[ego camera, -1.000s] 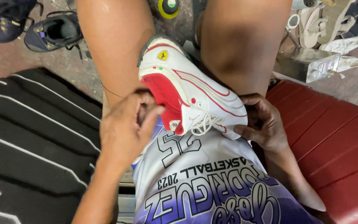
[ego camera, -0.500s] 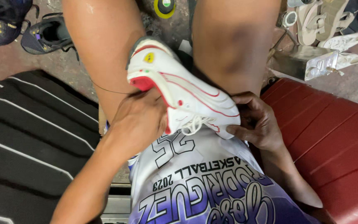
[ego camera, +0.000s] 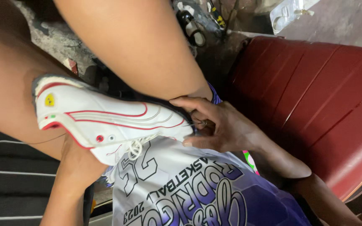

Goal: The person sits on the floor and uses a needle and thread to stitch the upper part of a white and red sneaker. They repeatedly push the needle through the shoe material and pull the thread tight to secure the seam.

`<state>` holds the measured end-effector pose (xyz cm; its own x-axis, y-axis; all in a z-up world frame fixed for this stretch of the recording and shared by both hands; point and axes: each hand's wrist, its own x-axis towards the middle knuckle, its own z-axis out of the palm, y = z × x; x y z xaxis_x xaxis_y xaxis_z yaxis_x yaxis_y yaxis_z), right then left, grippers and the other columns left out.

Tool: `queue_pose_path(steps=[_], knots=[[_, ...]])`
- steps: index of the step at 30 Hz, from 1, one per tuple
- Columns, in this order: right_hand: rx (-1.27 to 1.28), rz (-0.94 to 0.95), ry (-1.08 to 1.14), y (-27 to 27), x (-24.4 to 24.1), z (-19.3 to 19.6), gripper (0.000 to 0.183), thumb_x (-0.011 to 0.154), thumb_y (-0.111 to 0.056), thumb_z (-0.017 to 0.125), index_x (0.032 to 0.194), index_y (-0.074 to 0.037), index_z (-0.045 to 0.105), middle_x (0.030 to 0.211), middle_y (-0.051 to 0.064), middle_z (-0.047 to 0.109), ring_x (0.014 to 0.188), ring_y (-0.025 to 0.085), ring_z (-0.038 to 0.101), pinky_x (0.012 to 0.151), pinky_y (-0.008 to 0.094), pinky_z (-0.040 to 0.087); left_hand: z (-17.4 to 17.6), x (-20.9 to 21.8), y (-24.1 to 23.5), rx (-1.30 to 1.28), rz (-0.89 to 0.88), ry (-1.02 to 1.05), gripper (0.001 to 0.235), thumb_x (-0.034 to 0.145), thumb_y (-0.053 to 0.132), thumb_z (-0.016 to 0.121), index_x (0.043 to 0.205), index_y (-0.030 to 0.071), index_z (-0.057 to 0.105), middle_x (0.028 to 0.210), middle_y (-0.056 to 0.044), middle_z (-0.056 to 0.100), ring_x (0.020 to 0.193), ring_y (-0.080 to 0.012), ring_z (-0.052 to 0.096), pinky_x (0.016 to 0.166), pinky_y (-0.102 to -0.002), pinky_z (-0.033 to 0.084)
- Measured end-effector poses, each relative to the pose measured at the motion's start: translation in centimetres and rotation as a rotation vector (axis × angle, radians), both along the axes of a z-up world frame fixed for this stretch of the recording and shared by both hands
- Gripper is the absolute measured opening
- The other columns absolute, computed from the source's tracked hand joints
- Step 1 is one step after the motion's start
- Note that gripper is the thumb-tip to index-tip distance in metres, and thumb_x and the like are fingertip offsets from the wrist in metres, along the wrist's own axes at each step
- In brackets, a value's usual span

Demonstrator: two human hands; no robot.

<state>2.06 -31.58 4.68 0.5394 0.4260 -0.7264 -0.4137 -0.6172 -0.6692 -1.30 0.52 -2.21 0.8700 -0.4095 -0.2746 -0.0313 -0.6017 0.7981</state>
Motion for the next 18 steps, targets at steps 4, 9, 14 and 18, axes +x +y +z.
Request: queue_pose_path(steps=[4, 9, 14, 18], knots=[[-0.33, 0.497, -0.034, -2.6, 0.8, 1.8, 0.089, 0.082, -0.06, 0.068, 0.159, -0.034, 0.034, 0.061, 0.013, 0.073, 0.047, 0.02, 0.066, 0.056, 0.037, 0.056, -1.1, -2.0, 1.0, 0.054, 0.05, 0.099, 0.032, 0.076, 0.019, 0.078, 0.101, 0.001, 0.07, 0.1, -0.016, 0.072, 0.095, -0.0372, 0.068, 0.083, -0.046, 0.053], [0.079, 0.096, -0.583, -3.7, -1.2, -1.0, 0.074, 0.099, -0.066, 0.069, 0.155, -0.021, 0.049, 0.102, 0.012, 0.075, 0.073, 0.015, 0.074, 0.066, 0.028, 0.06, -2.2, -3.5, 1.9, 0.077, -0.006, 0.034, 0.037, 0.078, 0.018, 0.078, 0.109, 0.001, 0.07, 0.108, -0.016, 0.072, 0.101, -0.0349, 0.068, 0.09, -0.046, 0.053], [-0.105, 0.222, -0.146, -1.8, -1.1, -1.9, 0.067, 0.092, -0.058, 0.075, 0.146, -0.023, 0.057, 0.081, 0.013, 0.07, 0.067, 0.019, 0.071, 0.063, 0.03, 0.059, -2.8, -4.9, 2.0, 0.04, 0.095, 0.06, 0.043, 0.079, 0.023, 0.08, 0.116, 0.002, 0.069, 0.115, -0.014, 0.072, 0.105, -0.0315, 0.069, 0.091, -0.043, 0.053], [0.068, 0.165, -0.108, -2.8, 0.4, -1.3, 0.031, 0.093, -0.039, 0.074, 0.113, -0.015, 0.07, 0.08, 0.006, 0.072, 0.068, 0.015, 0.07, 0.061, 0.033, 0.057, -2.6, -5.8, 1.1, 0.001, 0.275, 0.092, 0.048, 0.08, 0.025, 0.081, 0.12, 0.002, 0.067, 0.118, -0.014, 0.07, 0.106, -0.03, 0.069, 0.091, -0.041, 0.054]])
